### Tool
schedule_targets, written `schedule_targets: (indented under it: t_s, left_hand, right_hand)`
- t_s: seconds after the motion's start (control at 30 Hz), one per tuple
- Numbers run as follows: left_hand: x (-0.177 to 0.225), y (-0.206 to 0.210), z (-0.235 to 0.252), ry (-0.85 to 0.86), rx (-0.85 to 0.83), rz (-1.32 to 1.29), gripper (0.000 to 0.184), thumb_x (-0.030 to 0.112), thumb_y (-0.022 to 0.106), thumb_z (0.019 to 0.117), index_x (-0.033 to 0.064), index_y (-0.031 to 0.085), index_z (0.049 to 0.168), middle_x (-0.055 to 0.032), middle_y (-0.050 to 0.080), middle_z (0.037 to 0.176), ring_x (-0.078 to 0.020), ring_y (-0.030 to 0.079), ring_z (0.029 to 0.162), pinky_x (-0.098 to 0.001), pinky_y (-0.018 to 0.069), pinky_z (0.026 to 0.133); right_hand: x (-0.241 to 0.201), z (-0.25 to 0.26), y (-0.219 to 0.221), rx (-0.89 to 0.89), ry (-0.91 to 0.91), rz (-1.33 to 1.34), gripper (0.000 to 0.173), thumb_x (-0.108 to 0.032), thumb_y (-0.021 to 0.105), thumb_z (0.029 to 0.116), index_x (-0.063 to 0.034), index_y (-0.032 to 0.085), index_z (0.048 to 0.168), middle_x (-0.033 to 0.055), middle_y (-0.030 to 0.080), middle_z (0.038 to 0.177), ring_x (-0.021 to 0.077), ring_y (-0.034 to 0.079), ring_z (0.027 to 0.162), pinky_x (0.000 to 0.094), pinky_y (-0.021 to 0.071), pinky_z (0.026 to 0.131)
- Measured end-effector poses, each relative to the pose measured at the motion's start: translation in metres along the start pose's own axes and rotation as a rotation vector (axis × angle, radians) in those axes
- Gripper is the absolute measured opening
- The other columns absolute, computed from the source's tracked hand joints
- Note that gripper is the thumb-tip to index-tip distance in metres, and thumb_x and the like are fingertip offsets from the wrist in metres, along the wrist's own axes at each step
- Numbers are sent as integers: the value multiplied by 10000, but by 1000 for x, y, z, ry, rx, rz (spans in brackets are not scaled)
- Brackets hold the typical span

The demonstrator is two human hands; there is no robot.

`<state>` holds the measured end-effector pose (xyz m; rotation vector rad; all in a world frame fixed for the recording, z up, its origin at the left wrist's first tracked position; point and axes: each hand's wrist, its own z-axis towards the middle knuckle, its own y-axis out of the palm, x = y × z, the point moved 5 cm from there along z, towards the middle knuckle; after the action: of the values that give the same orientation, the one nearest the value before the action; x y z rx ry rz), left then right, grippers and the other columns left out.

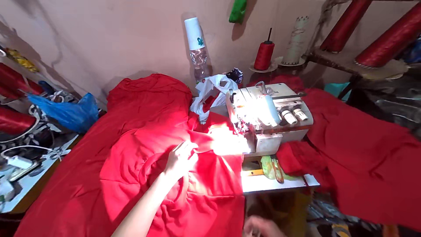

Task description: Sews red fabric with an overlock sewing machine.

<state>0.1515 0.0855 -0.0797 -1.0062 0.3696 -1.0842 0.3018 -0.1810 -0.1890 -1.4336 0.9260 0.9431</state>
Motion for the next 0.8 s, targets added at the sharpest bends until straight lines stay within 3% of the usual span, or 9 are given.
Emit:
schedule_targets:
  t_s: [0.07, 0.13, 0.2, 0.27, 0.33, 0.47, 0.53, 0.67, 0.8]
  left_hand:
    - [0, 2, -3, 20, 37, 0, 229, 96, 603, 888, 14, 768, 1024, -148, 755, 1011, -295, 738, 944, -456, 588, 849]
    - [1, 0, 0, -34, 5, -35, 224, 63, 580, 926, 0, 772, 1022, -169, 755, 1030, -314, 735, 982, -466, 576, 892]
    - [3, -6, 9, -195, -155, -108, 260, 95, 531, 1006, -38, 744, 1073, -206, 732, 1082, -329, 707, 1055, -478, 538, 973]
    - [8, -20, 27, -402, -318, -209, 302, 126, 473, 1060, -77, 687, 1124, -231, 702, 1091, -317, 679, 1055, -482, 504, 987]
    - [21, -43, 50, -498, -339, -274, 282, 109, 461, 1072, -77, 669, 1110, -211, 688, 1019, -280, 662, 964, -477, 507, 920]
    - [87, -82, 64, -187, -197, -242, 289, 198, 465, 1042, 68, 672, 887, 20, 568, 694, -34, 533, 630, -237, 452, 597]
    - [138, -88, 54, -27, -258, -222, 288, 166, 490, 1024, 32, 708, 892, -39, 611, 674, -111, 580, 601, -284, 490, 569]
    - [200, -57, 10, 26, -498, -18, 341, 202, 508, 1050, -39, 701, 906, -181, 678, 720, -339, 705, 649, -469, 553, 585]
    - [210, -9, -31, 70, -210, 229, 125, 120, 673, 862, 0, 708, 864, -113, 642, 672, -212, 597, 454, -312, 464, 410]
  right_hand:
    - [-20, 12, -28, 479, -92, 36, 186, -100, 645, 931, 51, 681, 1032, 120, 707, 921, 164, 695, 816, 348, 595, 752]
    - [-30, 37, -44, 805, -235, 120, 303, -133, 643, 890, 50, 606, 1129, 87, 672, 1069, 78, 665, 978, 239, 578, 842]
    - [-32, 62, -43, 758, -254, 326, 463, -104, 670, 876, 93, 545, 1277, 113, 664, 1193, 89, 662, 1070, 252, 568, 905]
    - [-37, 66, -31, 537, -102, 688, 255, -27, 668, 874, -31, 617, 1124, -38, 712, 927, 18, 679, 836, 231, 578, 777]
    - [-41, 51, -20, 378, 9, 878, 162, 10, 624, 871, -87, 686, 985, -61, 734, 810, 29, 693, 743, 256, 593, 730]
    - [-35, 23, -19, 413, -67, 914, 237, 5, 586, 928, -179, 713, 1006, -100, 743, 920, 0, 689, 852, 231, 578, 803]
    - [-36, 14, -22, 387, -133, 907, 233, -45, 550, 994, -216, 677, 1088, -118, 744, 997, 1, 692, 927, 256, 580, 863]
    - [-27, 10, -19, 441, -1, 838, 178, 30, 482, 993, -117, 553, 1065, -95, 720, 857, 25, 704, 793, 272, 602, 765]
    - [-24, 17, -19, 524, -23, 671, 139, 38, 567, 946, -51, 610, 1043, -76, 734, 813, 4, 697, 731, 232, 595, 689]
